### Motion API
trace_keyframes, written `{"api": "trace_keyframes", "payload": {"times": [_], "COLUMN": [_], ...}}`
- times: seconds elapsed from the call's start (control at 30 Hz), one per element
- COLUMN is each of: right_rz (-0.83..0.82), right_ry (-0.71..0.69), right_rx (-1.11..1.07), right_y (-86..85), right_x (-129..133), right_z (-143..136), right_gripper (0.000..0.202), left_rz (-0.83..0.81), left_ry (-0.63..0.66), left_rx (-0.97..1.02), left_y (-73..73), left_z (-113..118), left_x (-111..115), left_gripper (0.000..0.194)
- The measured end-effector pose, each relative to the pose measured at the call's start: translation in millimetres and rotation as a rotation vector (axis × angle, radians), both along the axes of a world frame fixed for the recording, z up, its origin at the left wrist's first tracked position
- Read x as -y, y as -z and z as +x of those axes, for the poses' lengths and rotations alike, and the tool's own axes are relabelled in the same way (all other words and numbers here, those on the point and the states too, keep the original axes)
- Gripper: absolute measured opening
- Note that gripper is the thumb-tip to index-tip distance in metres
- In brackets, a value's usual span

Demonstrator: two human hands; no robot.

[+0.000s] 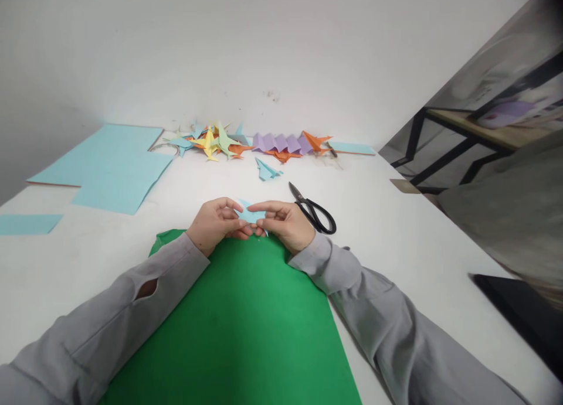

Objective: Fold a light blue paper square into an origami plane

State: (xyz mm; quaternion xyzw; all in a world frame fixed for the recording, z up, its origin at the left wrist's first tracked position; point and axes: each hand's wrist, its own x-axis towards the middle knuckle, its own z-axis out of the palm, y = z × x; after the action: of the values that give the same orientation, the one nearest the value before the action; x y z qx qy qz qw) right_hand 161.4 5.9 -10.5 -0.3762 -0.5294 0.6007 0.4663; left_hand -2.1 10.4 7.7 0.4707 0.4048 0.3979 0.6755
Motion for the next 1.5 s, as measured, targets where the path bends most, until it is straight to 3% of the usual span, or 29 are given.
{"api": "trace_keyframes", "payload": {"times": [0.23,0.43,0.7,1.17,1.5], "right_rz": [0.047,0.01,-0.085,-0.018,-0.016], "right_ry": [0.07,0.037,0.055,0.103,0.136], "right_rx": [0.203,0.064,-0.125,-0.031,-0.029], "right_y": [-2.9,-3.2,2.8,6.3,3.2], "right_x": [2,2,-2,-3,0], "right_z": [-3,-2,-2,-1,-3], "right_gripper": [0.031,0.029,0.018,0.028,0.021], "left_rz": [0.047,-0.004,0.068,0.3,0.361], "left_ry": [0.016,0.012,-0.026,-0.083,-0.137], "left_rx": [-0.093,-0.028,-0.013,-0.209,-0.227], "left_y": [0.9,-1.7,0.3,4.8,3.7], "left_z": [0,-1,1,-1,0], "left_x": [0,-1,0,-1,-2], "left_gripper": [0.031,0.028,0.02,0.007,0.006]}}
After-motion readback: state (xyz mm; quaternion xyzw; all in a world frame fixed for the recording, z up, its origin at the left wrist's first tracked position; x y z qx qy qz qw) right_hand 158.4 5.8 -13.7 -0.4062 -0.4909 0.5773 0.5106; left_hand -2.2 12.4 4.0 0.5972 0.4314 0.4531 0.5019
